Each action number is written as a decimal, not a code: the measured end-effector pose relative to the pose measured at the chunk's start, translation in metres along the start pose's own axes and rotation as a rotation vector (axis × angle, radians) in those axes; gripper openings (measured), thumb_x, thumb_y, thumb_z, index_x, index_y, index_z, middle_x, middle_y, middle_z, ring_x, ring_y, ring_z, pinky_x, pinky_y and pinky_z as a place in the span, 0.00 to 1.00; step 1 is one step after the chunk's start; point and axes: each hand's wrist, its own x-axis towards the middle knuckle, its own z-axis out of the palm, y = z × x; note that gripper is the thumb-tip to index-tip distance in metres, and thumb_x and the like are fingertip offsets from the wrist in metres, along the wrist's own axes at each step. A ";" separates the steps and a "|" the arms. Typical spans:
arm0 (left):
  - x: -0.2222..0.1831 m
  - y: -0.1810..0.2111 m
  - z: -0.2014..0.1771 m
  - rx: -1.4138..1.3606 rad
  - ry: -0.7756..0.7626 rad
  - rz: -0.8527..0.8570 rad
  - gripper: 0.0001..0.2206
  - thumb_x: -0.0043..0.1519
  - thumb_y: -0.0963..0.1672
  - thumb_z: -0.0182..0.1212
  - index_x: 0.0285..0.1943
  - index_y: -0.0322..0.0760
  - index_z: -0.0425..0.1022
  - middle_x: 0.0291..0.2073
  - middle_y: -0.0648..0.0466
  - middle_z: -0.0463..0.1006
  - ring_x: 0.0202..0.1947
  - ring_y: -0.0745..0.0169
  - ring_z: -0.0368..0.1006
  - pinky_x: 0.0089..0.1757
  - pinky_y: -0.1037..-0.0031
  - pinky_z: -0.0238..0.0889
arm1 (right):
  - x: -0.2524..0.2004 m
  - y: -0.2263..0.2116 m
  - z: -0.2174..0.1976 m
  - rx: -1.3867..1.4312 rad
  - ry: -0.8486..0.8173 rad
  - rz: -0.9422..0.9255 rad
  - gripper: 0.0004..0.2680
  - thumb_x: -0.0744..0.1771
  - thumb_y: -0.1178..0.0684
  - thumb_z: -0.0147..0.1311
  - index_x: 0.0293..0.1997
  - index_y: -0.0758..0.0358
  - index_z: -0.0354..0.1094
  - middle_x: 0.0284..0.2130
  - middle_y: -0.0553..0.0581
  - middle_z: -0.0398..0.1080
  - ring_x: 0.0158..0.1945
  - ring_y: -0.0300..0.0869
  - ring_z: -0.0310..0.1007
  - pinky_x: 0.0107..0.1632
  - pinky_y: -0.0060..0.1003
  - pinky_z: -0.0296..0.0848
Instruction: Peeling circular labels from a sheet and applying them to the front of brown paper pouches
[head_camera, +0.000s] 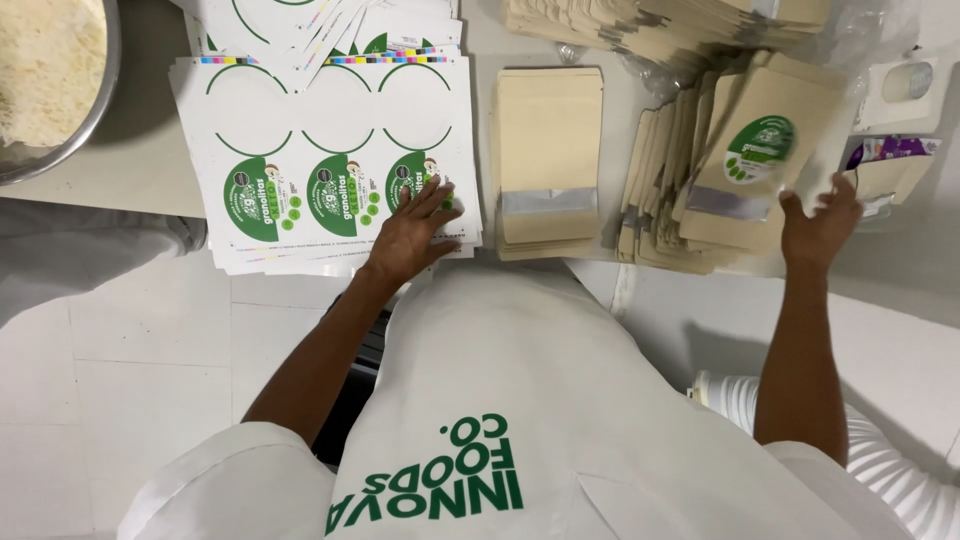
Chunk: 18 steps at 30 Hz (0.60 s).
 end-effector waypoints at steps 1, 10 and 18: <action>-0.001 -0.007 0.003 -0.083 0.072 0.123 0.11 0.64 0.48 0.65 0.53 0.45 0.78 0.68 0.52 0.68 0.74 0.51 0.54 0.69 0.50 0.40 | -0.005 -0.024 0.009 -0.107 0.067 -0.110 0.19 0.69 0.62 0.67 0.66 0.57 0.63 0.47 0.59 0.66 0.46 0.45 0.70 0.48 0.40 0.74; 0.000 0.077 -0.006 -0.348 0.541 0.092 0.10 0.62 0.45 0.72 0.51 0.45 0.82 0.48 0.55 0.84 0.54 0.61 0.78 0.57 0.65 0.70 | -0.138 -0.292 0.181 0.675 -1.110 0.457 0.18 0.70 0.45 0.47 0.61 0.66 0.69 0.44 0.62 0.75 0.47 0.49 0.80 0.51 0.49 0.81; 0.001 0.109 -0.037 -0.590 0.717 -0.177 0.10 0.67 0.46 0.65 0.55 0.40 0.82 0.46 0.46 0.84 0.50 0.48 0.79 0.49 0.64 0.76 | -0.148 -0.322 0.194 0.920 -1.081 0.218 0.11 0.69 0.56 0.59 0.56 0.69 0.70 0.44 0.61 0.76 0.49 0.46 0.79 0.53 0.54 0.80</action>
